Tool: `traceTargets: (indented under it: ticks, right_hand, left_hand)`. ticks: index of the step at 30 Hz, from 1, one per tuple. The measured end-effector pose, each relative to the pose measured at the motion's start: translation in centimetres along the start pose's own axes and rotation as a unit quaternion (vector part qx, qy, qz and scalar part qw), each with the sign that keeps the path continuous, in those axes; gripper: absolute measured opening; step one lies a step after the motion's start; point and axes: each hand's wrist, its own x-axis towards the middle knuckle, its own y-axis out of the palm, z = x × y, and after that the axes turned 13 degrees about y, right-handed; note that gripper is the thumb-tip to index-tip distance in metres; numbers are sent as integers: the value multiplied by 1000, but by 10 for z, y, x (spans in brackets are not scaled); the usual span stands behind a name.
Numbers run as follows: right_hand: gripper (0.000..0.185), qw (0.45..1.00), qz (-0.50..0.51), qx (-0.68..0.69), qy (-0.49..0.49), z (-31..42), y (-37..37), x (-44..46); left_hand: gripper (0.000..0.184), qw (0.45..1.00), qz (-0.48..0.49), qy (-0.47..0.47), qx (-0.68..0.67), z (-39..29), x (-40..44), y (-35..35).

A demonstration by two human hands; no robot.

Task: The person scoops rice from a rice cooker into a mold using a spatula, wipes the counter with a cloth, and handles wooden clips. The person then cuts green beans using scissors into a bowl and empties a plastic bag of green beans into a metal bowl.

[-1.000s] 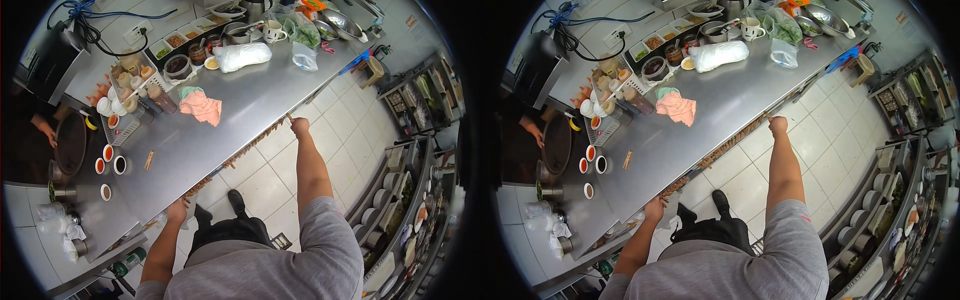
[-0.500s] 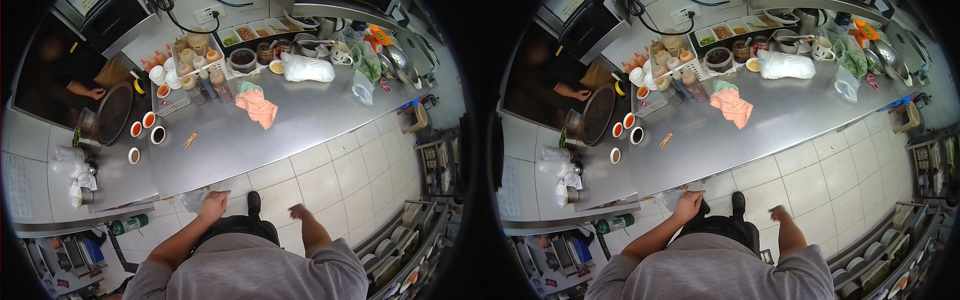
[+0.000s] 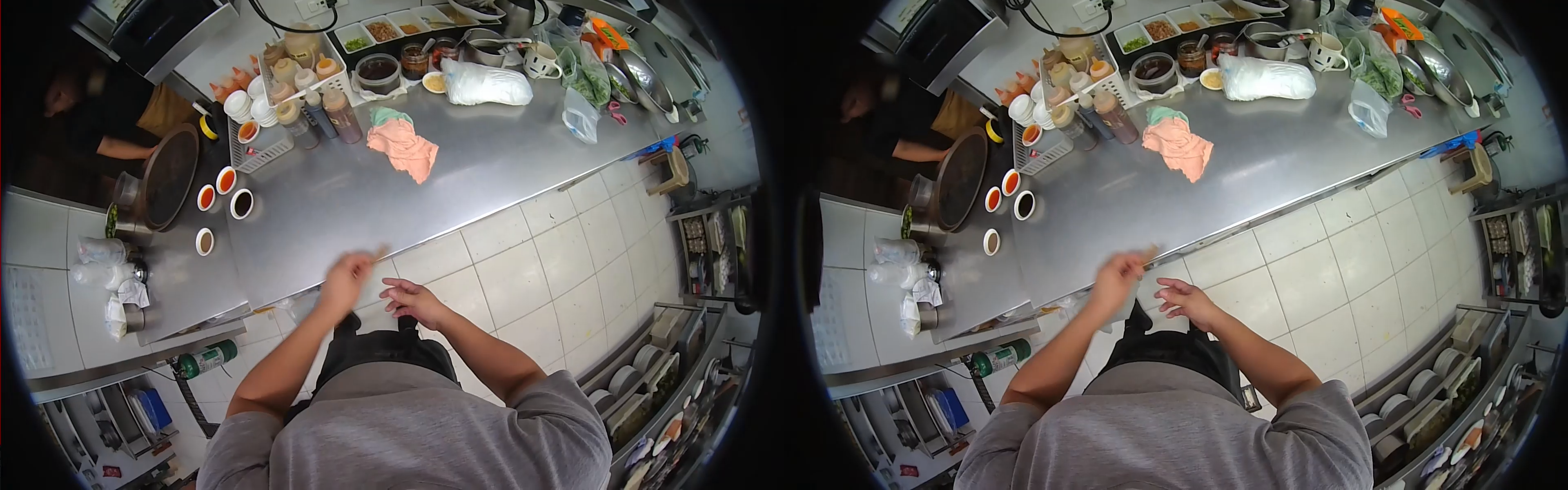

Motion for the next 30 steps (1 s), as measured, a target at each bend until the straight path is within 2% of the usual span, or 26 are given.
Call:
traceTargets:
  ticks: [1,2,4,6,7,8,9,10,11,12,13,14,16,17,19,26,30]
  right_hand:
    - [39,997,27,73,-20,0,5,-7]
    - [39,997,25,71,-16,-9,-1,-3]
    - [35,996,-70,-28,51,-39,-20,11]
    - [34,996,-64,5,67,-58,-34,10]
    - [28,990,-106,50,74,-64,-40,10]
    - [24,980,-150,96,85,-76,-48,12]
    - [22,977,-172,99,73,-82,-55,21]
    - [22,977,-174,97,74,-83,-59,28]
    - [22,980,-188,27,57,-80,-62,34]
    - [22,978,-201,-44,40,-75,-63,39]
    - [22,972,-208,-106,16,-67,-62,45]
    - [22,972,-211,-106,15,-60,-59,51]
    - [26,933,-215,-285,-42,-48,-51,60]
    - [26,933,-215,-284,-42,-40,-43,59]
    - [31,885,-220,-409,-33,-30,-30,59]
    - [39,862,-245,-437,-81,-29,-19,88]
    - [33,862,-266,-413,-126,-20,-13,104]
  left_hand:
    - [14,995,90,-25,26,-27,-16,11]
    - [16,988,129,-68,-41,-17,-32,29]
    - [26,972,184,-102,-108,0,-53,48]
    - [28,958,283,-47,-21,5,-45,49]
    - [28,958,281,-47,-23,6,-33,49]
    - [31,964,178,109,164,7,-24,51]
    - [35,901,61,258,344,7,-13,51]
    - [37,906,114,192,360,19,-8,54]
    - [39,904,166,124,373,38,-5,59]
    - [39,905,165,126,371,54,2,62]
    - [38,915,181,18,360,70,11,63]
    - [37,913,196,-90,346,75,15,61]
    - [36,924,195,-70,322,79,10,54]
    - [35,932,194,-53,301,81,7,51]
    - [35,931,205,-68,295,84,1,47]
    - [36,927,263,-119,240,73,2,32]
    - [36,917,257,-106,288,81,1,35]
